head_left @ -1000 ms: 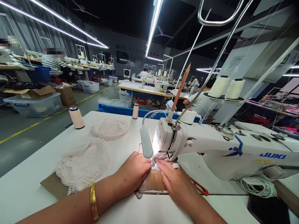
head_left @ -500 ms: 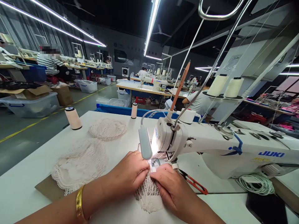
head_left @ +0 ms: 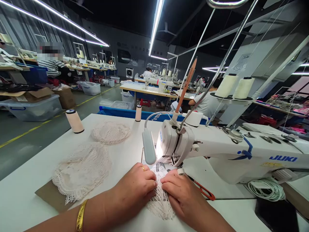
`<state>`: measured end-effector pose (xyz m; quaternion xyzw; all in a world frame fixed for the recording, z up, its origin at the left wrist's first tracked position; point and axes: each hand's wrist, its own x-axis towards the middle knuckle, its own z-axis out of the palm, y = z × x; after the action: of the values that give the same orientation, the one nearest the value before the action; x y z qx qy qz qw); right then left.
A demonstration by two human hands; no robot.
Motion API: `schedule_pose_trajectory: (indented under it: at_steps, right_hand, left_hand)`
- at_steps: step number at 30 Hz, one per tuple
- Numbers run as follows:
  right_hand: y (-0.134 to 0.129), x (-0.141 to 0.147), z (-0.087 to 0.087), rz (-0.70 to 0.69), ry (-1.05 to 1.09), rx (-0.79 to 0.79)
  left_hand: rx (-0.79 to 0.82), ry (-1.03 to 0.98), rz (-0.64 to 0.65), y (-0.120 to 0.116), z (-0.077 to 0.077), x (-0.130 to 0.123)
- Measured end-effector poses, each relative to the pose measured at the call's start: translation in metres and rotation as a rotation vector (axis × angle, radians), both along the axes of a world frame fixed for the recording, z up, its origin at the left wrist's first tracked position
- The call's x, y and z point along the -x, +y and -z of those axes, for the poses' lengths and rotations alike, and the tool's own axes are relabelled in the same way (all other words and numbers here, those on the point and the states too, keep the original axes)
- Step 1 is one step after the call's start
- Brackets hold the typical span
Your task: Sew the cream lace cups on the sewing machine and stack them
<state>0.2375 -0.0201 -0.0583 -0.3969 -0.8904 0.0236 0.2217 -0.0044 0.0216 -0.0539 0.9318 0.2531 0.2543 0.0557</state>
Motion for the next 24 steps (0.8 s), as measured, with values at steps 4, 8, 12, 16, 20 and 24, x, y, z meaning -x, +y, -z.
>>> schedule_pose_trajectory:
  at_steps: [4, 8, 12, 16, 20, 24]
  right_hand:
    - [0.001, 0.001, 0.0, 0.018, -0.004, 0.012]
    - [0.004, 0.003, 0.0, 0.028, -0.013, -0.002]
    - [0.008, 0.004, 0.002, 0.049, -0.018, -0.017]
    - [0.011, 0.005, 0.003, 0.082, -0.005, -0.006]
    - [0.01, 0.005, 0.002, 0.066, 0.022, -0.015]
    - [0.004, 0.002, 0.0, -0.024, 0.06, -0.032]
  left_hand:
    - [0.003, 0.009, -0.011, 0.002, -0.002, 0.0]
    - [0.026, 0.021, -0.014, 0.004, -0.005, 0.001]
    - [0.05, 0.052, -0.035, 0.009, -0.007, 0.002]
    - [0.021, 0.072, -0.089, 0.015, -0.007, 0.003]
    - [-0.012, 0.029, -0.022, 0.015, -0.005, 0.004]
    - [-0.027, 0.014, 0.121, 0.004, -0.004, 0.003]
